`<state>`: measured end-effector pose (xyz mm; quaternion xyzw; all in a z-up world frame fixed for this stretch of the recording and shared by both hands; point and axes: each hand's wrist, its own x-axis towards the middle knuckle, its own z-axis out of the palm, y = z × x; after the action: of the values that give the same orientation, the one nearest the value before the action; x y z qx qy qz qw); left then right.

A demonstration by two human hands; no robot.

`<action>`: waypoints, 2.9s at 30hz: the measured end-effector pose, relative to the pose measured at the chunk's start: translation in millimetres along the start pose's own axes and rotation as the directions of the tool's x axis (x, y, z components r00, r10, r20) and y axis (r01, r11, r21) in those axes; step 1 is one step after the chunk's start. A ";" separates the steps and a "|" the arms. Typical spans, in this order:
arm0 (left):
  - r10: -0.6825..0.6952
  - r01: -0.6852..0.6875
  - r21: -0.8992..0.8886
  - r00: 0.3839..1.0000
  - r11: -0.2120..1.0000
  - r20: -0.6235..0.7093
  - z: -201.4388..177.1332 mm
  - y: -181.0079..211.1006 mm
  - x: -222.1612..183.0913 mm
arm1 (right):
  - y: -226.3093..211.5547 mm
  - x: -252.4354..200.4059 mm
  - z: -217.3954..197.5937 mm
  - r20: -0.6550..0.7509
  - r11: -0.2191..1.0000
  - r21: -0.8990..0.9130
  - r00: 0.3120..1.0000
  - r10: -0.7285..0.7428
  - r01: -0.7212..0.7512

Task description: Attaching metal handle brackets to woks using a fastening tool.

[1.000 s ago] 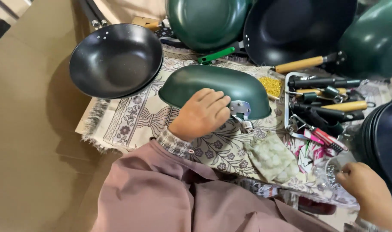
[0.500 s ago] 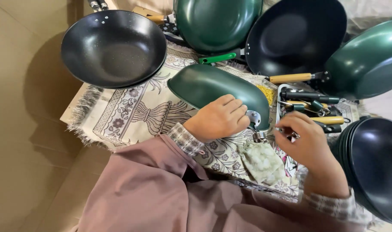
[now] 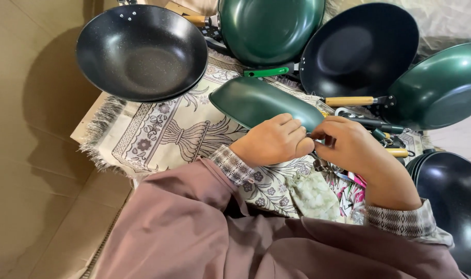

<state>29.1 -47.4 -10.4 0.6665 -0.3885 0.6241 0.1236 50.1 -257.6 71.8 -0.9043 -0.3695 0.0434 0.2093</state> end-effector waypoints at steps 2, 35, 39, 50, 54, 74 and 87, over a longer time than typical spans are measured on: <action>-0.001 0.001 0.012 1.000 1.000 0.001 -2.3 0.7 1.8 | -6.9 2.7 0.6 0.017 1.000 -0.025 1.000 -0.003 0.003; 0.010 -0.010 0.021 1.000 1.000 0.016 -7.6 3.2 10.2 | 10.8 -6.9 24.4 -0.071 0.927 -0.359 0.987 -0.142 0.108; 0.018 -0.018 0.016 1.000 1.000 0.018 -6.0 3.4 10.9 | 13.0 -6.5 29.2 -0.077 0.933 -0.341 0.985 -0.152 0.117; 0.021 -0.020 -0.019 0.999 1.000 0.039 -7.0 -1.1 7.0 | 29.8 -7.6 30.0 -0.105 0.941 -0.315 0.982 -0.159 0.119; 0.029 -0.027 -0.041 0.999 0.999 0.046 -4.2 -4.2 5.2 | 17.7 -10.0 18.0 -0.156 0.975 -0.198 0.978 -0.137 0.105; 0.008 -0.008 -0.021 0.999 1.000 0.034 -11.2 -5.3 10.2 | 22.1 -5.9 20.5 -0.200 0.979 0.005 0.959 -0.199 0.204; 0.012 -0.009 -0.058 0.998 0.998 0.059 -10.1 -5.5 -0.4 | 35.6 -24.3 51.6 -0.414 0.951 -0.004 0.865 -0.283 0.309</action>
<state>25.4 -37.1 -7.1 0.6788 -0.4134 0.5933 0.1277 43.7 -279.2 8.4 -0.8188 -0.4500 -0.1683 0.3142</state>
